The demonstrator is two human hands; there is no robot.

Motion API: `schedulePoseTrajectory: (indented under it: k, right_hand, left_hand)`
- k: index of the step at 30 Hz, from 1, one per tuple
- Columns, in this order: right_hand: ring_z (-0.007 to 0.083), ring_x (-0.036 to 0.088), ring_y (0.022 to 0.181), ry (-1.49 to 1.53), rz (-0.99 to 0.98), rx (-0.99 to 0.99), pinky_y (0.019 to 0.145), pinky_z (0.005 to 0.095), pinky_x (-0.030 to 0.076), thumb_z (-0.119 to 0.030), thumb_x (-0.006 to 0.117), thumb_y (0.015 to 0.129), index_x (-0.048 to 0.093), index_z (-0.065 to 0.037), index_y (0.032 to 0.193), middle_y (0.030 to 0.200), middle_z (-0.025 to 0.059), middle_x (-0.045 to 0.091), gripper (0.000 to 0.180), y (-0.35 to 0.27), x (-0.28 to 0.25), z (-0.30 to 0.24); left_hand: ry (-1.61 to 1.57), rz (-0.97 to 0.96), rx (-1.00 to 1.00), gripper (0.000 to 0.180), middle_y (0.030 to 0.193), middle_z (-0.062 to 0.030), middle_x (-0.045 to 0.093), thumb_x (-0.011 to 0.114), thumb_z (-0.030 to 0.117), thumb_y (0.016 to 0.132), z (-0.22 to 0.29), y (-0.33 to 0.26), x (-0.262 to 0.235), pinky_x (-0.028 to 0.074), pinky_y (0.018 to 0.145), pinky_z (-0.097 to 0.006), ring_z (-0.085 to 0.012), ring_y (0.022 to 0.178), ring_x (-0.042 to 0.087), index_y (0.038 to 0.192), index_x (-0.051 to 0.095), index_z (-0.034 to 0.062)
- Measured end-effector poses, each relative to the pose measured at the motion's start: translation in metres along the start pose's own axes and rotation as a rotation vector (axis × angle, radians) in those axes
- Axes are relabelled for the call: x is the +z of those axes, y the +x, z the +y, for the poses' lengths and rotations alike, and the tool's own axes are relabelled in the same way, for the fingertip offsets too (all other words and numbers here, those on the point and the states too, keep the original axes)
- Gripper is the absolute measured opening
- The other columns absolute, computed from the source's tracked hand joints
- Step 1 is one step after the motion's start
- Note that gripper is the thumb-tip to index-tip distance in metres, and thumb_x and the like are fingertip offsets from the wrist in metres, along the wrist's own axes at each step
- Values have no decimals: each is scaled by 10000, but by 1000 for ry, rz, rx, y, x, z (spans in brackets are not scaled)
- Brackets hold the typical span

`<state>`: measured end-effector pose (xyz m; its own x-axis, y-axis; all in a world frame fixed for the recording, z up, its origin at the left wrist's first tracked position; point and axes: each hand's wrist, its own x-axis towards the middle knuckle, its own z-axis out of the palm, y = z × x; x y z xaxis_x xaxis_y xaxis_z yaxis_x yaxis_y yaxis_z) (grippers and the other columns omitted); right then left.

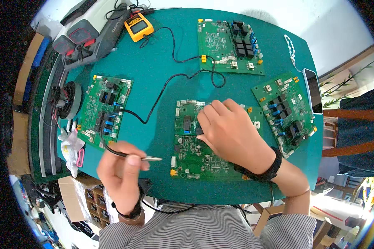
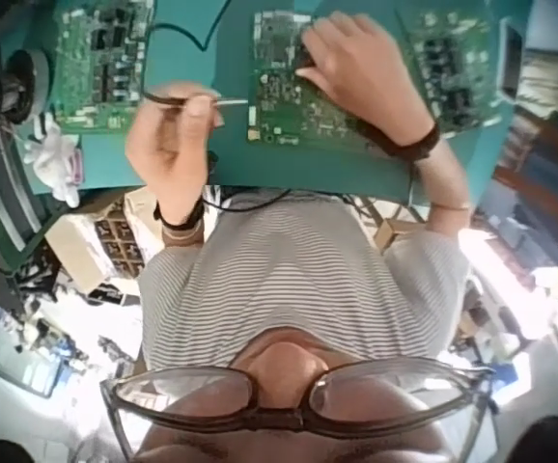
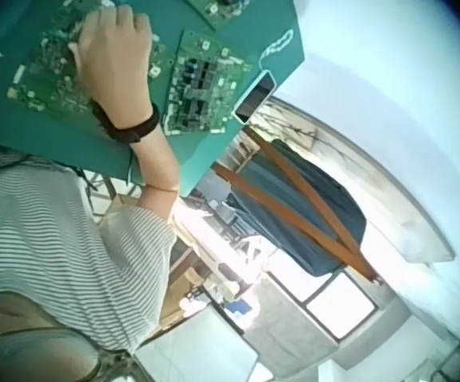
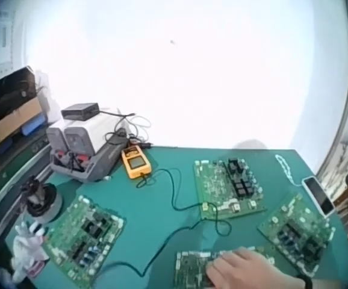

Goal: Inspecting and testing electronic circuit boards using a multimeter and probes.

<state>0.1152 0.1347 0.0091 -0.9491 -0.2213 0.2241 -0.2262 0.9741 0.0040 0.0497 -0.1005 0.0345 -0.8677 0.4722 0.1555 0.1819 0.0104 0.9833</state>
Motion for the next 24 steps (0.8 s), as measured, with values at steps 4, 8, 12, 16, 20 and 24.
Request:
schedulePoseTrajectory:
  k: [4, 8, 12, 16, 20, 24]
  right_hand:
    - [221, 585, 877, 54, 4, 22, 781, 357, 462, -318, 803, 740, 619, -53, 909, 864, 55, 572, 364, 1, 0, 1]
    - [219, 594, 882, 83, 41, 31, 804, 355, 465, -327, 807, 730, 615, -56, 914, 888, 51, 579, 380, 0, 4, 5]
    - [219, 598, 886, 126, 23, 25, 818, 349, 462, -336, 807, 732, 600, -62, 897, 894, 48, 584, 380, -2, 5, 7]
    - [216, 598, 889, 143, 38, 26, 819, 347, 459, -339, 806, 736, 595, -65, 896, 897, 48, 583, 381, -3, 7, 10]
    - [214, 598, 888, 168, 46, 33, 826, 346, 459, -332, 806, 739, 596, -64, 918, 908, 45, 585, 386, -3, 9, 10]
    - [212, 597, 897, 152, 58, 23, 839, 347, 463, -337, 815, 726, 596, -62, 929, 919, 41, 587, 406, -3, 9, 10]
  left_hand:
    - [420, -182, 29, 107, 868, -112, 711, 711, -20, 881, -2, -4, 6, 537, 656, -315, -222, 729, 703, 985, 686, -18]
    - [536, -197, -105, 90, 866, -130, 747, 709, 8, 901, -8, -6, 12, 549, 730, -296, -193, 781, 734, 981, 693, -31]
    - [540, -200, -168, 83, 858, -132, 745, 682, 31, 932, -8, 0, 15, 546, 728, -291, -190, 787, 736, 978, 682, -38]
    - [504, -214, -176, 122, 836, -124, 735, 648, 82, 974, -10, 13, 22, 532, 694, -290, -180, 766, 731, 966, 671, -38]
    - [622, -211, -93, 150, 793, -115, 719, 645, 110, 985, -28, 16, 27, 515, 663, -289, -168, 721, 710, 957, 668, -36]
    - [624, -254, -53, 159, 755, -108, 706, 645, 117, 988, -32, 16, 27, 511, 661, -286, -160, 695, 690, 949, 667, -36]
